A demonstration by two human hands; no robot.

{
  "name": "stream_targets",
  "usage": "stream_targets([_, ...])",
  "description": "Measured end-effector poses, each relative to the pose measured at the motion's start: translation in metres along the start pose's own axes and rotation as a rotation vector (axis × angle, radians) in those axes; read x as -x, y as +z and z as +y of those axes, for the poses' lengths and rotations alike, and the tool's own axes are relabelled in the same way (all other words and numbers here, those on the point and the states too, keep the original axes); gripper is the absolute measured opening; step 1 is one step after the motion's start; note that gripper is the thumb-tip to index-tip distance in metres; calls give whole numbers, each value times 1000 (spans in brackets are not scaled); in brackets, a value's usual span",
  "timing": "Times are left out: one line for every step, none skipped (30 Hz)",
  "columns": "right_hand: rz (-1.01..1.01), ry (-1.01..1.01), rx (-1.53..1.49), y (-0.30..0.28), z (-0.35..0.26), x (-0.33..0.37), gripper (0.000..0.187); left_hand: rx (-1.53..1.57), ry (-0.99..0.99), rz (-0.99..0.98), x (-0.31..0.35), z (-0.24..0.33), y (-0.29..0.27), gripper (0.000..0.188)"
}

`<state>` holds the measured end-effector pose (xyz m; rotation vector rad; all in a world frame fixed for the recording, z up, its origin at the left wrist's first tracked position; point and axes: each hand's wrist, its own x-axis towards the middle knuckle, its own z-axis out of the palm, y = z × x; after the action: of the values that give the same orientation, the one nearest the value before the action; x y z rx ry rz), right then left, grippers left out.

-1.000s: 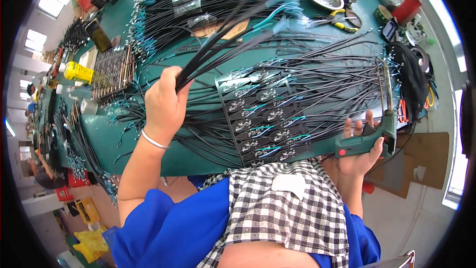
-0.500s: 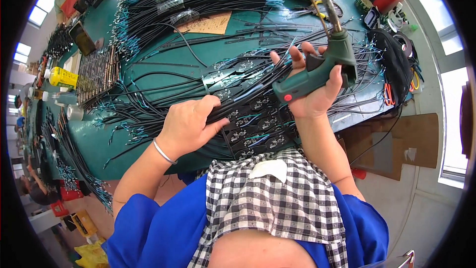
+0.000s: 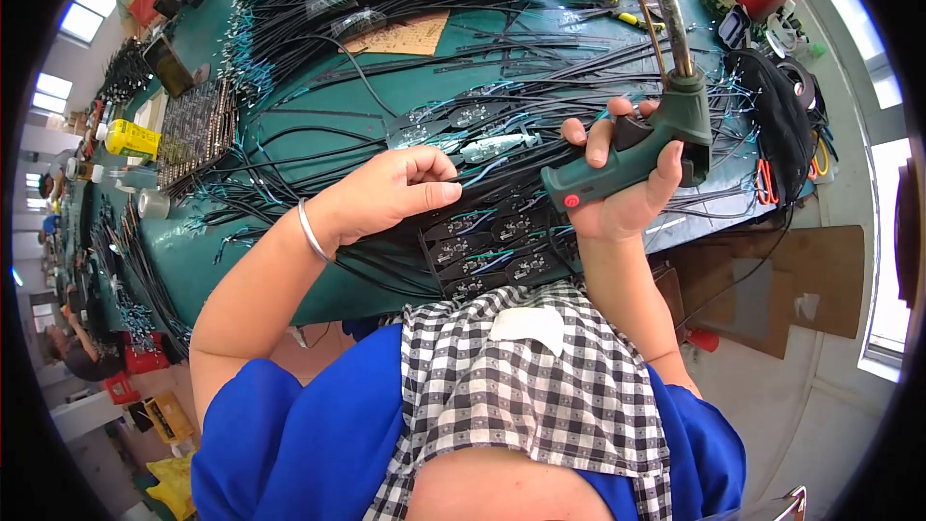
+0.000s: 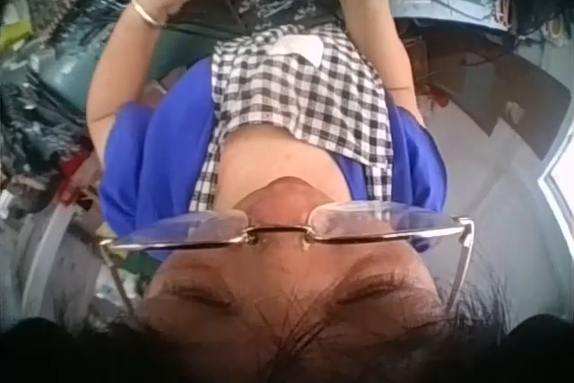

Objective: The person solders wires onto a panel of circuit boards using a soldering iron, then sets down the iron and arranges the wires by hand.

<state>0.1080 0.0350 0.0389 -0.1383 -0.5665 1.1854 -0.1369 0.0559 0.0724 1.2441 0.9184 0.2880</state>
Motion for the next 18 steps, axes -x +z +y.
stream_targets([9, 5, -2, 0, 0, 0, 40, -5, -2, 0, -2, 3, 1, 26])
stream_targets([17, 9, -4, 1, -2, 1, 40, 23, -2, -3, -4, 7, 4, 25])
stream_targets([45, 8, 6, 4, -3, -1, 39, 50, 2, -2, -8, 12, 7, 25])
stream_targets([41, 5, 0, 5, -4, -1, 39, 43, 3, 2, -11, 17, 10, 25])
stream_targets([57, 23, -4, 4, -5, 1, 40, -24, -57, -11, -13, 22, 15, 24])
stream_targets([71, 45, -2, 3, -11, 0, 40, -86, -114, -23, -19, 28, 22, 23])
stream_targets([89, 49, 28, 4, -19, -3, 42, -279, -103, -14, -25, 36, 27, 21])
stream_targets([82, 50, 25, 4, -25, -7, 42, -281, -99, -7, -32, 44, 34, 21])
stream_targets([102, 58, 11, 3, -28, -8, 42, -465, -15, 35, -35, 50, 39, 22])
stream_targets([122, 66, -2, 3, -31, -9, 42, -648, 71, 76, -37, 55, 42, 25])
stream_targets([124, 56, 5, 1, -32, -9, 41, -901, 294, 120, -40, 56, 44, 29])
stream_targets([123, 46, 5, -1, -34, -10, 41, -907, 300, 115, -45, 61, 44, 29])
stream_targets([136, 43, 29, -3, -36, -11, 38, -643, 368, 262, -50, 69, 44, 28])
stream_targets([151, 37, 56, -5, -38, -12, 35, -371, 428, 397, -57, 77, 42, 27])
stream_targets([175, 21, 71, -9, -41, -12, 34, -430, 377, 465, -66, 98, 32, 26])
stream_targets([167, 18, 68, -11, -41, -13, 34, -488, 324, 560, -75, 120, 16, 25])
stream_targets([186, 23, 52, -12, -40, -14, 34, -763, 383, 618, -91, 127, 3, 25])
stream_targets([203, 27, 37, -11, -39, -14, 33, -1040, 439, 671, -108, 130, -9, 25])
